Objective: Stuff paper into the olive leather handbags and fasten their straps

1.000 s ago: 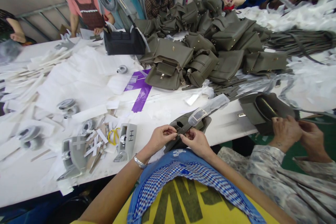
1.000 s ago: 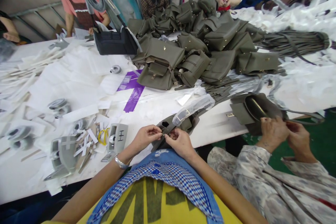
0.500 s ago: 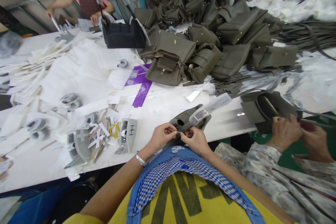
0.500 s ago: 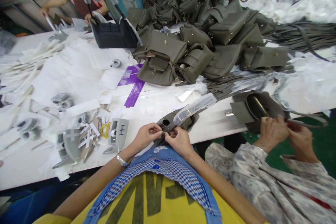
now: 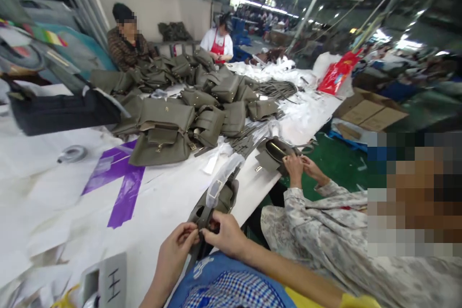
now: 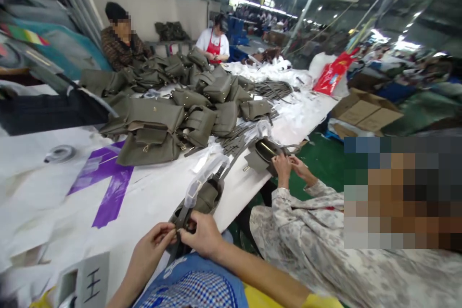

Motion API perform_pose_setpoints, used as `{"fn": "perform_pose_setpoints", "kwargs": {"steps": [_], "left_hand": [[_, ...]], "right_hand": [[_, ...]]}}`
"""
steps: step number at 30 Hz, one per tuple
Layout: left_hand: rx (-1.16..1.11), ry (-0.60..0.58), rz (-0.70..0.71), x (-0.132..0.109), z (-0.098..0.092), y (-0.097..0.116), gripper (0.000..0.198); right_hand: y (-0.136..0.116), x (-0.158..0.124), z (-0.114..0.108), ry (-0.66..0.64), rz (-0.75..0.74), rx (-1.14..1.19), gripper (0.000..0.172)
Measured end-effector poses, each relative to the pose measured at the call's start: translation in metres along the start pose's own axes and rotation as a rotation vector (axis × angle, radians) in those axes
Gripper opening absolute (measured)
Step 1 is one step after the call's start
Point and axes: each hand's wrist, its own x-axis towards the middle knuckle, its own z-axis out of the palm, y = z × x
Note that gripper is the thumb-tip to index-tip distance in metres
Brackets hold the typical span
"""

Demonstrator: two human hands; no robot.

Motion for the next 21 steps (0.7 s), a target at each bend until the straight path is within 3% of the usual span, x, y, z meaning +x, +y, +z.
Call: {"fn": "perform_pose_setpoints", "kwargs": {"steps": [4,11,17,21], "left_hand": [[-0.007,-0.031,-0.034,0.0,-0.012,0.005,0.05],[0.108,-0.096,0.065,0.002,-0.022,0.008,0.047],[0.315,0.027,0.282,-0.009,-0.019,0.016,0.024],[0.274,0.063,0.339,-0.009,-0.035,0.03,0.031]], "right_hand": [[-0.003,-0.005,-0.003,-0.022,-0.022,0.069,0.017],[-0.012,-0.006,0.008,0.039,-0.024,0.108,0.022],[-0.015,-0.006,0.022,0.149,0.07,0.033,0.02],[-0.018,0.002,0.01,-0.02,-0.049,0.207,0.027]]}}
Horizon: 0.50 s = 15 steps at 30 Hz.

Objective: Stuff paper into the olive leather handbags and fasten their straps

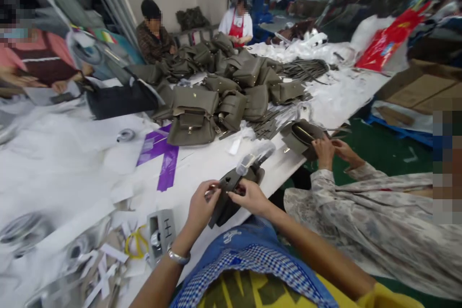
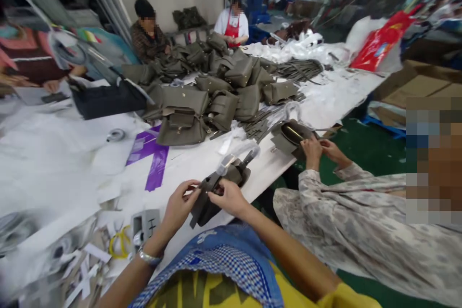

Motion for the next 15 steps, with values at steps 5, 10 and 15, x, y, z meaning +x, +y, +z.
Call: {"fn": "perform_pose_setpoints", "kwargs": {"steps": [5,10,15], "left_hand": [[-0.033,-0.08,0.049,0.007,-0.019,0.016,0.043],[-0.185,-0.241,0.019,0.009,-0.026,0.031,0.044],[-0.13,-0.309,0.004,-0.006,-0.034,0.017,0.034]], "right_hand": [[-0.014,-0.003,0.009,-0.12,-0.066,-0.081,0.022],[-0.014,-0.016,0.047,-0.215,-0.046,-0.194,0.014],[-0.012,-0.027,0.059,-0.204,0.022,-0.188,0.018]]}}
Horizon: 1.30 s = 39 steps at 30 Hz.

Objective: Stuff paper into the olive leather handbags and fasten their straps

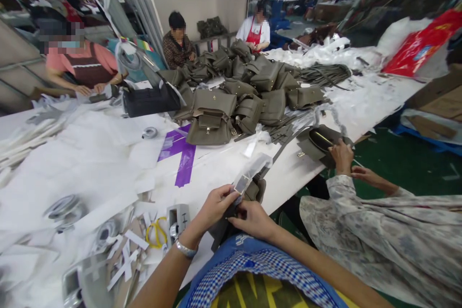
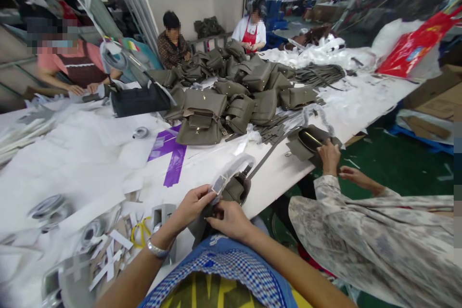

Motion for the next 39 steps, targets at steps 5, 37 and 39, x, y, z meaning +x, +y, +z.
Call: {"fn": "perform_pose_setpoints", "kwargs": {"steps": [5,37,39], "left_hand": [[0.027,0.029,-0.022,-0.018,-0.008,-0.02,0.031],[-0.136,0.383,-0.12,-0.049,-0.069,-0.063,0.047],[-0.314,0.548,-0.04,-0.039,-0.114,-0.028,0.046]], "right_hand": [[-0.009,-0.004,0.003,0.03,-0.025,-0.103,0.017],[0.104,0.047,-0.059,0.418,-0.025,-0.283,0.059],[0.081,0.047,-0.06,0.429,-0.045,-0.248,0.066]]}}
